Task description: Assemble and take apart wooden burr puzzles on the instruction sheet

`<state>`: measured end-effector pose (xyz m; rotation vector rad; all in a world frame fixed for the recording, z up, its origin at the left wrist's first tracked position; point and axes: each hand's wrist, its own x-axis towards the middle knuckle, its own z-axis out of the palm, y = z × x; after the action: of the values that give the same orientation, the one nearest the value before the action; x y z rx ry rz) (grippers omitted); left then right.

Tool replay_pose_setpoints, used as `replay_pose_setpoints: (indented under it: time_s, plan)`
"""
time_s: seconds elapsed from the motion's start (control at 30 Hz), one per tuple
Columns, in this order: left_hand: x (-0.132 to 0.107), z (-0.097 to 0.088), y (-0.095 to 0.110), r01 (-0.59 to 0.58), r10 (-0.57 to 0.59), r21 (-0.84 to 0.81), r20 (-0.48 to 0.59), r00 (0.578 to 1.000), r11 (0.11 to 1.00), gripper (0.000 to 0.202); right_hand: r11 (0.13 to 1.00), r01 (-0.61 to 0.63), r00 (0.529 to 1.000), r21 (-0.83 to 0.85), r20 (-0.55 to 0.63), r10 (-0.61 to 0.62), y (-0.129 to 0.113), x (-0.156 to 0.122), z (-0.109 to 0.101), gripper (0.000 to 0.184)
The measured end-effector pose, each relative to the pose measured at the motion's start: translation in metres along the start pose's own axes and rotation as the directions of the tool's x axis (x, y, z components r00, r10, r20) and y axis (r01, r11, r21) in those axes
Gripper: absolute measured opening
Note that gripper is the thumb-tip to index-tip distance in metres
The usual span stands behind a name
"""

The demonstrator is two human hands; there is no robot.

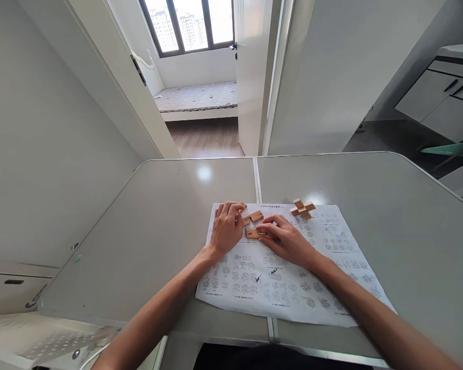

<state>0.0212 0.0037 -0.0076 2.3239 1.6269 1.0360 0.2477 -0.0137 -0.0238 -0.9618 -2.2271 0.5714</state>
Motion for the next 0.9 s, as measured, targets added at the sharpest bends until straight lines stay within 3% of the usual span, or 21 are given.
replay_pose_setpoints:
  time_s: [0.13, 0.4, 0.5, 0.7, 0.9]
  plan:
    - [0.0004, -0.0002, -0.0017, 0.057, -0.057, -0.013, -0.024, 0.998, 0.998, 0.026, 1.0, -0.02, 0.998, 0.02, -0.058, 0.021, 0.0026, 0.0001, 0.0037, 0.02]
    - [0.0032, 0.0036, -0.0097, 0.184, -0.178, -0.211, 0.048, 0.983, 0.96, 0.019, 0.994, -0.065, 0.99, 0.093, -0.118, 0.075, 0.0001, 0.0025, 0.0032, 0.019]
    - [0.0025, 0.0028, -0.0079, 0.144, -0.127, -0.214, 0.092, 0.988, 0.966, 0.015, 0.992, -0.072, 0.99, 0.102, -0.116, 0.084, -0.0004, 0.0028, 0.0031, 0.018]
    - [-0.0017, -0.0002, -0.0022, -0.005, 0.036, -0.172, 0.181, 0.983, 0.985, 0.042, 0.992, -0.043, 0.993, 0.121, -0.106, 0.056, 0.0028, 0.0026, 0.0047, 0.019]
    - [-0.0029, -0.0011, -0.0011, -0.064, 0.092, -0.117, 0.253, 0.963, 0.991, 0.053, 0.993, -0.011, 0.99, 0.119, -0.137, 0.028, 0.0053, 0.0018, 0.0063, 0.017]
